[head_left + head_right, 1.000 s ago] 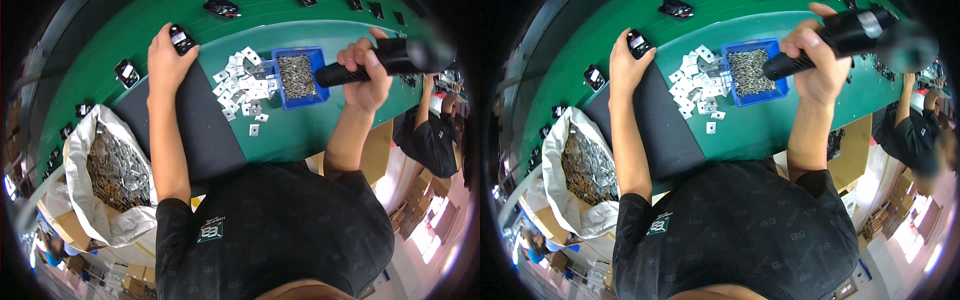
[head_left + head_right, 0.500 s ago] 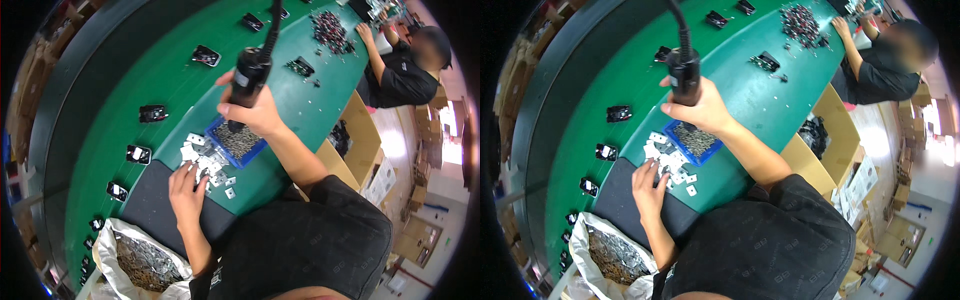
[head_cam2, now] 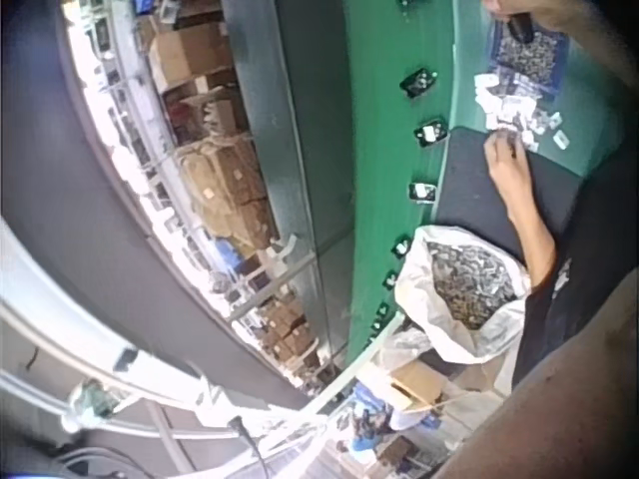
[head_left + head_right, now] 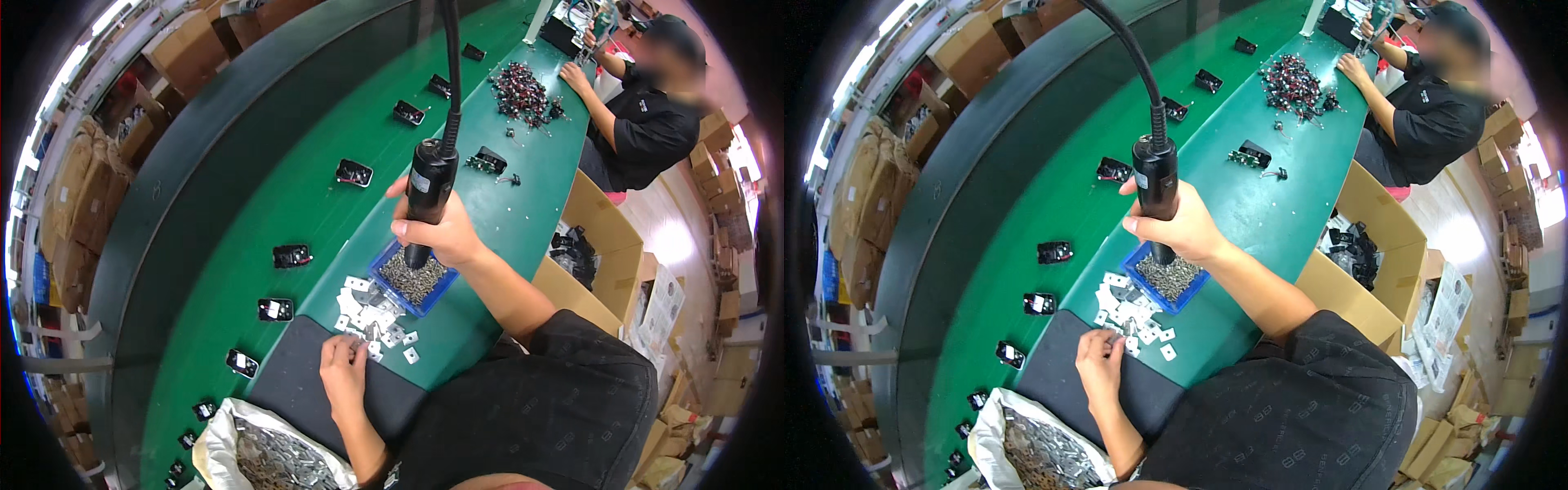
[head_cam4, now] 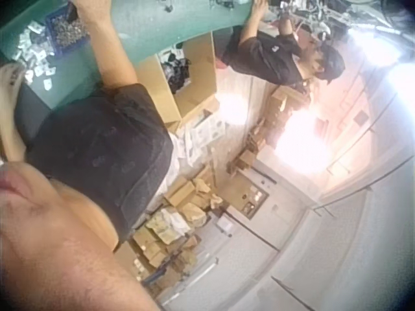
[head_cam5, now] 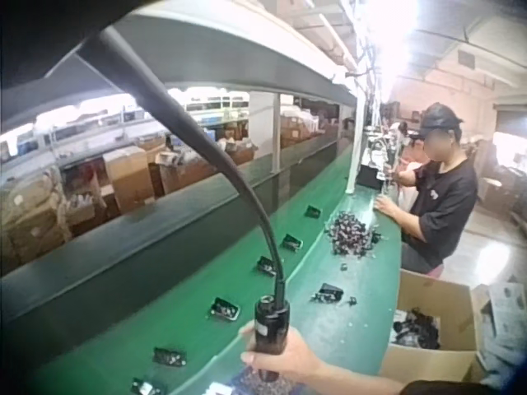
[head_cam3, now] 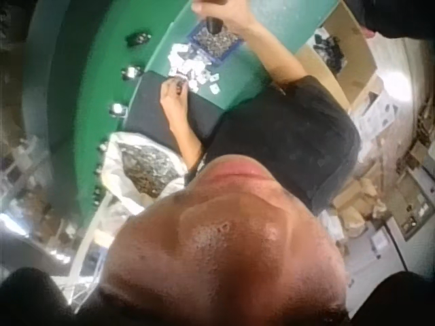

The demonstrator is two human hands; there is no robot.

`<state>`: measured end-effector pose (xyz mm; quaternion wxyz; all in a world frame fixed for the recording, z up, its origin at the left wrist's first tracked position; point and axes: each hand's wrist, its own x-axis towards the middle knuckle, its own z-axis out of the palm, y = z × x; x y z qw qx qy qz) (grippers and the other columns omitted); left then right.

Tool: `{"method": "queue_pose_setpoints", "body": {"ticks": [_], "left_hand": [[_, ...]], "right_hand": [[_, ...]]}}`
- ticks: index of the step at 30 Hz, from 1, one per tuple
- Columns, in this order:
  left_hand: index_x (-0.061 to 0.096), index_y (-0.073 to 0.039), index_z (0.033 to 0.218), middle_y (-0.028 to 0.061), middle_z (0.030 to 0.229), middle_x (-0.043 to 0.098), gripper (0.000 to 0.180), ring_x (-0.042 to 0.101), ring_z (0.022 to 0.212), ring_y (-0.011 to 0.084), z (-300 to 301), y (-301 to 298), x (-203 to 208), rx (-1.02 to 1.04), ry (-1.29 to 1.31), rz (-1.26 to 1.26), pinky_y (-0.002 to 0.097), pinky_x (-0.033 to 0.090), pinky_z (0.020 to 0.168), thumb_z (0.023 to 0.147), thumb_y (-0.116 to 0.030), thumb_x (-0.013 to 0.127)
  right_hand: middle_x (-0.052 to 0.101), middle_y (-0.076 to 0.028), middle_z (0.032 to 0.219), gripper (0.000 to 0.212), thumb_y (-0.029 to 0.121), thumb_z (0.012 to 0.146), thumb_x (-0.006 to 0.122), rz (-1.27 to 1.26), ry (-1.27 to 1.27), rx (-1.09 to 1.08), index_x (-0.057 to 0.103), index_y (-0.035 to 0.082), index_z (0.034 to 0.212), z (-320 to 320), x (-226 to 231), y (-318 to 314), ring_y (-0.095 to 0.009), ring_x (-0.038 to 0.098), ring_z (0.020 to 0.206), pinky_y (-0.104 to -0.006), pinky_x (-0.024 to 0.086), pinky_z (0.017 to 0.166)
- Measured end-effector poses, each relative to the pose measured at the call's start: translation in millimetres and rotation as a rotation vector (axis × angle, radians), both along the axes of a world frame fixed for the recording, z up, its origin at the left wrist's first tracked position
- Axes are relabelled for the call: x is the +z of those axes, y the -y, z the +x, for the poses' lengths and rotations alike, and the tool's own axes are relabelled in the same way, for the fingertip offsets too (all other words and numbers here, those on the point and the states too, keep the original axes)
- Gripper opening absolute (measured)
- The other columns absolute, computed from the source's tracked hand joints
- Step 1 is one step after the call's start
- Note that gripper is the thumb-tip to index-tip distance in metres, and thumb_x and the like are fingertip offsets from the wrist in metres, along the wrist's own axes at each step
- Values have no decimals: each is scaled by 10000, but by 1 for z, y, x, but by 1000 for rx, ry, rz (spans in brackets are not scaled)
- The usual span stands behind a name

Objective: Assemble electronic components by picking parts and using an electric screwdriver to secure them.

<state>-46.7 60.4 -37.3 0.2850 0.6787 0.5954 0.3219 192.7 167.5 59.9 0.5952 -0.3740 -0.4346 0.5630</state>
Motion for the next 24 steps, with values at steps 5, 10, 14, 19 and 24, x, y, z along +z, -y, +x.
{"method": "queue_pose_setpoints", "body": {"ticks": [5, 10, 14, 19, 24], "left_hand": [[603, 41, 833, 142, 895, 578, 132, 613, 707, 220, -11, 23, -7, 86, 67, 85, 277, 561, 607, 727, 65, 679], [608, 44, 825, 139, 872, 588, 120, 614, 692, 207, -13, 17, -3, 31, 4, 111, 272, 552, 594, 730, 54, 680], [620, 39, 801, 124, 768, 614, 111, 605, 600, 203, -20, 13, 1, 88, -5, 21, 276, 512, 547, 734, 1, 700], [627, 1, 789, 115, 651, 628, 122, 596, 542, 193, -37, 6, 16, 173, -96, -63, 311, 483, 544, 782, -102, 691], [631, -22, 800, 143, 708, 642, 156, 637, 640, 291, -36, -57, 37, 230, -192, 17, 370, 489, 590, 780, -165, 691]], "right_hand": [[574, -54, 708, 418, 30, 718, 678, 23, -123, 22, 486, -6, 1087, -14, -1, -2, -124, 550, 608, -276, 448, 578], [572, -55, 710, 408, 55, 728, 679, 62, -106, 26, 485, -5, 1082, -12, 2, -1, -123, 545, 607, -278, 444, 575], [565, -54, 704, 398, 70, 742, 672, 69, -188, 1, 482, -6, 1083, -15, 0, -1, -126, 540, 605, -286, 440, 571], [538, -42, 674, 427, 91, 717, 689, -8, -122, -28, 492, -7, 1083, -30, -1, -2, -130, 525, 568, -284, 446, 536], [483, -35, 676, 419, 120, 791, 637, 111, -31, -102, 455, 1, 1149, -3, 3, -3, -123, 473, 574, -280, 436, 558]]}}
